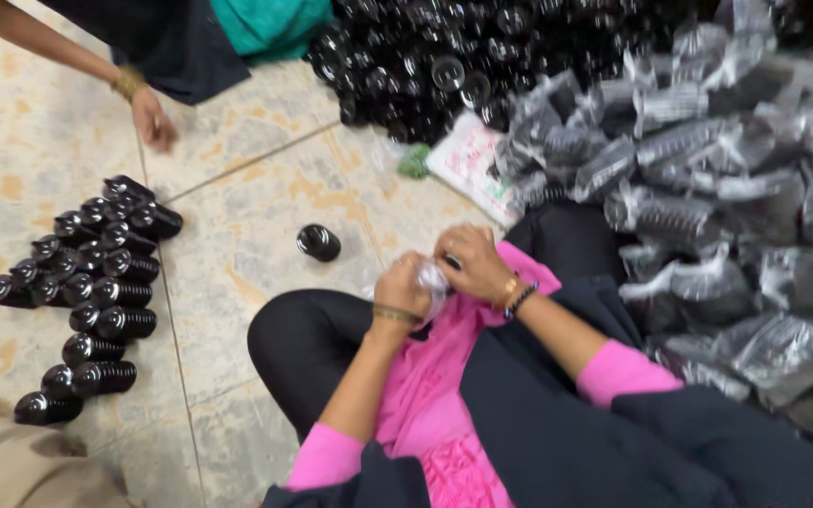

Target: The person sits on the floor and packs black plastic bottles into clear plastic bags, twisting and tying each bag closed, then places the filled bag aside and picks up more bottles to continue bagging. Other workers nearby handle the same bottles and bags.

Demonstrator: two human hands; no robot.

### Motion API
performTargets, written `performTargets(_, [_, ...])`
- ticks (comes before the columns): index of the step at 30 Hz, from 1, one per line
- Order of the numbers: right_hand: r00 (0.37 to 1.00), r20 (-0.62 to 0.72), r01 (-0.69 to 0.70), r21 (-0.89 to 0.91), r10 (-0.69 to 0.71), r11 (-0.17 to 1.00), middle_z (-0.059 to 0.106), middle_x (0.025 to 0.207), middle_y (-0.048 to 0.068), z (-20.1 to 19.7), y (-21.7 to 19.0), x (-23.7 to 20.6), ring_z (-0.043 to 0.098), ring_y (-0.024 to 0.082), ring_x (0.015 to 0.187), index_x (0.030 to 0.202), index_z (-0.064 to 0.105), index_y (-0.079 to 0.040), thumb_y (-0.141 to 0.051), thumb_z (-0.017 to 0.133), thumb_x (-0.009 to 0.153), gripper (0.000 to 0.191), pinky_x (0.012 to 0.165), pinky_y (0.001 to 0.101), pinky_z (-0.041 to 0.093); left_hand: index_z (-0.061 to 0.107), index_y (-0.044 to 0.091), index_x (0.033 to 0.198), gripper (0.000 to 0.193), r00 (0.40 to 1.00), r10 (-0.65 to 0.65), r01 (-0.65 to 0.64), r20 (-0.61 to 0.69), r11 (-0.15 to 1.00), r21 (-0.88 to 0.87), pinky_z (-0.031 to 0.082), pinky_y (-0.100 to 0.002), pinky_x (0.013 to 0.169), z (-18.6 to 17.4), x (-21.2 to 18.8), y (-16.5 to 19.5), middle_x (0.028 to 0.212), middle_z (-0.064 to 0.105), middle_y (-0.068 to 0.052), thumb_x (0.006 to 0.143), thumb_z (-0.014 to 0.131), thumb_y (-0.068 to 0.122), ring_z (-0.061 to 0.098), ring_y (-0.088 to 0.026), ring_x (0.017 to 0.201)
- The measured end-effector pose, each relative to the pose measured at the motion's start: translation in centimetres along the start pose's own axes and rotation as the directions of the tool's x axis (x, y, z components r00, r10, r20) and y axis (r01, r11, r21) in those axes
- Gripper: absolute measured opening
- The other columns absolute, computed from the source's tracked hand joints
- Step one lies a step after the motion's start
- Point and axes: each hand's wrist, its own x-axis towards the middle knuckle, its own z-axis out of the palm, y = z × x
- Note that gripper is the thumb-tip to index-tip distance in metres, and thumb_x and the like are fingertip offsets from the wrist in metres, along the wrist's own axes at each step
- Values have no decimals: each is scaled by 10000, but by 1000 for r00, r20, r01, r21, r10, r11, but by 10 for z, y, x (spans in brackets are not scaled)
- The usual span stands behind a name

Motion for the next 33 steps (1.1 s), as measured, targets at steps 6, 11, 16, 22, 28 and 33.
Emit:
performTargets(6, [995, 14, -100, 249, 100, 963, 668, 934, 91, -15, -11, 16, 648, 288, 901, 993, 682, -36, -74, 704, 877, 124, 836, 387, 520, 677, 0, 971, 104, 862, -351, 460, 365, 241, -854, 575, -316, 753, -1, 24, -23, 949, 742, -88, 893, 744, 15, 698, -181, 838])
performTargets(11, [990, 11, -134, 305, 137, 943, 684, 908, 108, -24, -21, 21, 676, 271, 834, 1031, 681, -12, -80, 699, 876, 171, 791, 384, 533, 708, -41, 1001, 137, 811, -468, 440, 351, 93, -893, 575, -313, 708, 2, 27, -18, 913, 743, -91, 887, 754, 17, 707, -174, 780])
performTargets(16, [985, 22, -171, 238, 171, 956, 695, 896, 117, -23, -24, 21, 656, 298, 824, 983, 693, -27, -91, 712, 922, 91, 768, 403, 509, 727, -32, 991, 120, 827, -495, 447, 267, 291, -846, 559, -287, 690, 3, 23, -6, 888, 732, -77, 895, 756, 34, 685, -139, 756])
performTargets(22, [979, -166, -113, 47, 120, 992, 660, 896, 130, -14, -2, 23, 629, 348, 875, 894, 639, -23, -61, 675, 928, 63, 829, 442, 491, 672, -5, 959, 147, 913, -372, 233, -166, 811, -537, 530, -258, 691, -1, 20, -13, 862, 701, -31, 917, 758, 107, 633, -86, 766])
performTargets(28, [949, -244, -162, 176, 202, 971, 658, 1044, 118, -13, 12, 19, 630, 292, 972, 1042, 561, -23, -101, 581, 1021, 84, 901, 413, 497, 683, 4, 971, 172, 900, -432, 380, 66, 698, -607, 541, -271, 680, 1, 21, -43, 850, 734, -49, 947, 726, 169, 662, -100, 750])
performTargets(33, [782, -195, -335, 668, 592, 664, 741, 1154, 111, -56, 52, 34, 521, 119, 855, 1086, 510, -20, -240, 468, 1134, 229, 795, 317, 485, 705, 7, 955, 320, 769, -585, 604, 259, 530, -596, 544, -287, 622, -12, 14, -68, 831, 753, -80, 998, 636, 316, 673, -140, 696])
